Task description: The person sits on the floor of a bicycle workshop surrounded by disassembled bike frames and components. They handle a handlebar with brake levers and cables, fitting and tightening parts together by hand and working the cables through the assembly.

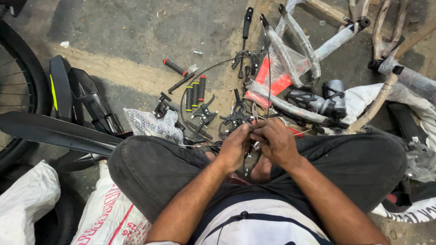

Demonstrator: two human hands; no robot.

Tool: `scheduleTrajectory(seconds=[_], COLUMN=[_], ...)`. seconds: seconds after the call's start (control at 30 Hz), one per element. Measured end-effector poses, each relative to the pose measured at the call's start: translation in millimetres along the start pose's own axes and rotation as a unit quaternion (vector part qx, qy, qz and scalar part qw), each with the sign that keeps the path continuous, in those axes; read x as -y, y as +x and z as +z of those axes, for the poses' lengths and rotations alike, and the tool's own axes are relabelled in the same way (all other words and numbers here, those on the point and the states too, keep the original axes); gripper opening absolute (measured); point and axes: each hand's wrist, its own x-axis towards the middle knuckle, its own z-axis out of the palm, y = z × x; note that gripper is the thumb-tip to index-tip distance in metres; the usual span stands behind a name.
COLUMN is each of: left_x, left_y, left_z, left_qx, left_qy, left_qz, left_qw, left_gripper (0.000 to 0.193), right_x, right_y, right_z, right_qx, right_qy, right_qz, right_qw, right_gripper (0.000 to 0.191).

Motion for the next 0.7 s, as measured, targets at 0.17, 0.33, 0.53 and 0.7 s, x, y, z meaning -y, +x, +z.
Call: scheduleTrajectory(seconds=[0.17,0.33,0.53,0.7], left_x=[5,3,-14,-15], left_y=[2,3,1,4], left_z=[-3,-1,-1,-4], left_qx=[-0.018,-0.042,-0.083,-0.071], left_qy=[0.016,0.013,0.091,0.117], left_qz=[0.031,0.02,0.061,0.052], left_qw=[0.999,0.999,0.99,0.989], left_gripper=[0.042,0.039,0.044,0.049], right_x=[-5,-11,-36,-42], right_y=[-3,-10,-13,2], right_z=[3,12,-10,-43], right_qx=[0.01,0.009,0.159,0.232], right_qy=[0.004,0.012,-0.006,0.023], right_qz=[-0.01,0.045,0.301,0.121], right_qw=[1.0,0.999,0.94,0.965], right_gripper=[0.03,0.032,0.035,0.031])
